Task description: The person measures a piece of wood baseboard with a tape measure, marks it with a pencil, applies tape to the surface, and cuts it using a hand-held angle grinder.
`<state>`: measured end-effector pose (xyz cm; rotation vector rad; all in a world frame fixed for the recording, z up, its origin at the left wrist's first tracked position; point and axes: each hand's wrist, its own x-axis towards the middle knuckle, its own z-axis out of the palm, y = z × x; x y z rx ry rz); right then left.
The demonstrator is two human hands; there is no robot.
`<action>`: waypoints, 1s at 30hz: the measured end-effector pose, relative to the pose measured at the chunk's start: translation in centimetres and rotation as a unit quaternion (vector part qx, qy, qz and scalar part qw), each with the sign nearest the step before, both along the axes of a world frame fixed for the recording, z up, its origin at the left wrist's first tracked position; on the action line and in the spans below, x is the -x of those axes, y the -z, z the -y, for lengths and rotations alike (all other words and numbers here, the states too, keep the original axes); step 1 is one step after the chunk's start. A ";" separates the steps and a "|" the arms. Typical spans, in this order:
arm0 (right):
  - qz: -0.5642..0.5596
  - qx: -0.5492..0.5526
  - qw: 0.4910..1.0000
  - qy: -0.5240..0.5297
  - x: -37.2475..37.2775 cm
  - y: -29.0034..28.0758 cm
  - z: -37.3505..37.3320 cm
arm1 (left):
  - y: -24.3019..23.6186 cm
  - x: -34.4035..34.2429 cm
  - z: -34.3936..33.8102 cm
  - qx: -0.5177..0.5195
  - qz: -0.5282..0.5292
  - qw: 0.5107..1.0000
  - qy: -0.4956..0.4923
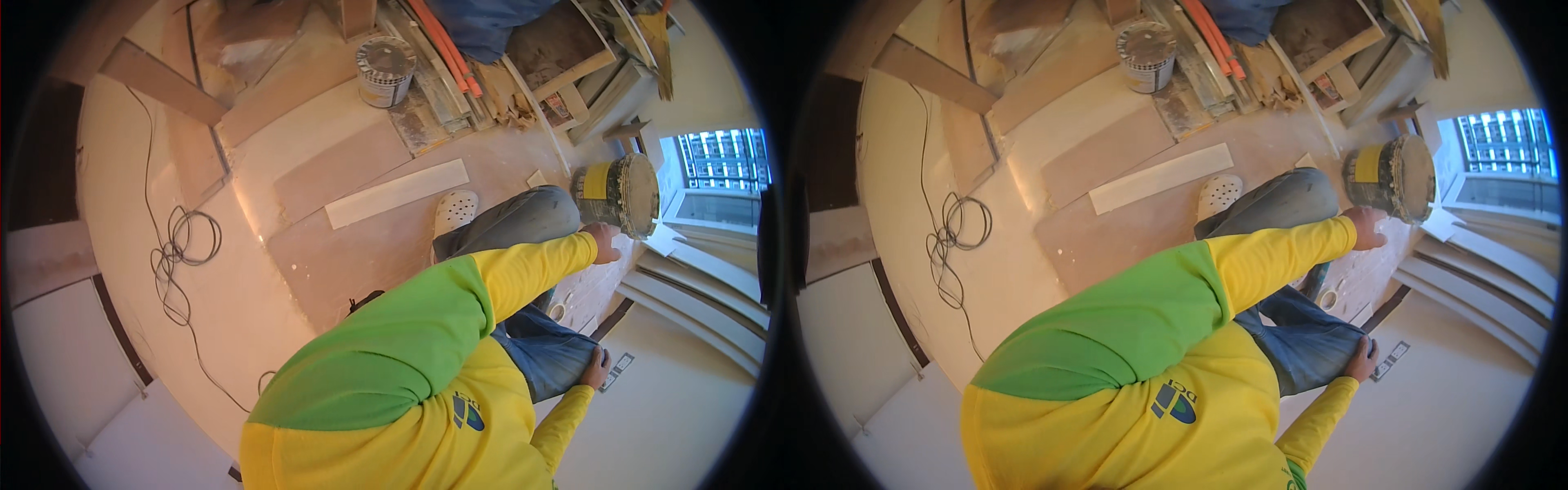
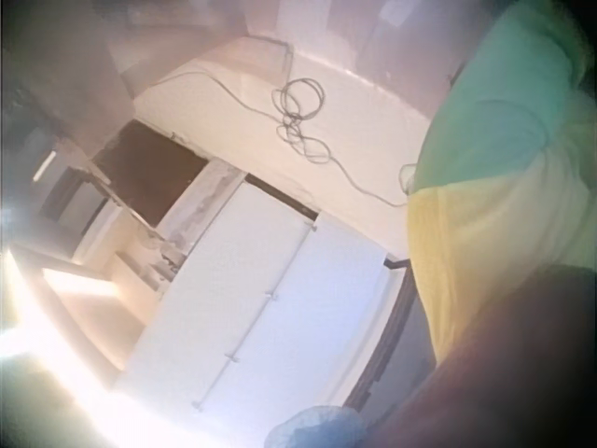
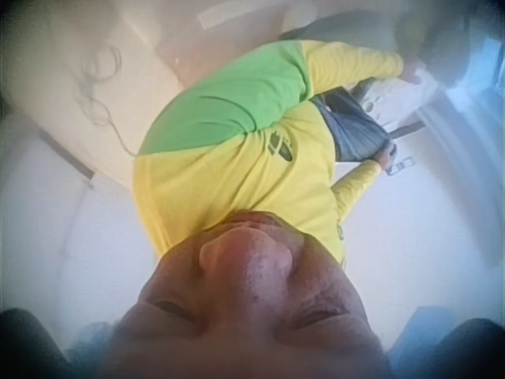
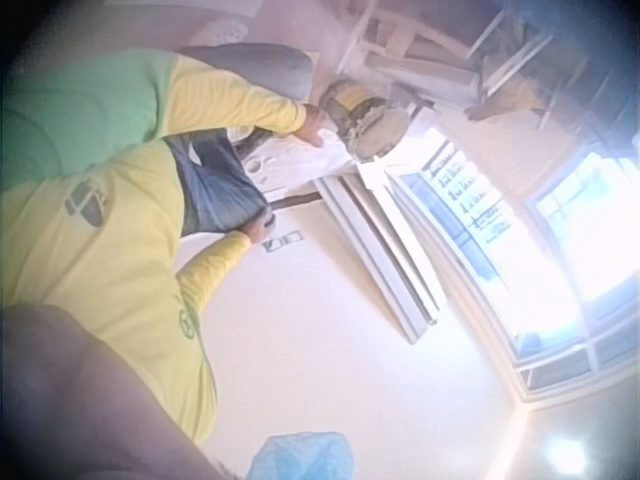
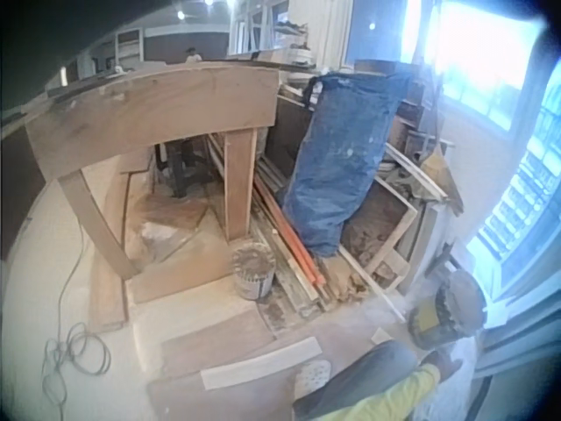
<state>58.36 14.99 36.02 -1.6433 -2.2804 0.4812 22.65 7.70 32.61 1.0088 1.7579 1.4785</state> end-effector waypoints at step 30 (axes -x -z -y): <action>-0.087 -0.121 0.988 0.038 1.7 -0.9 3.2 | -6.8 8.9 9.7 -0.398 0.465 0.791 -0.003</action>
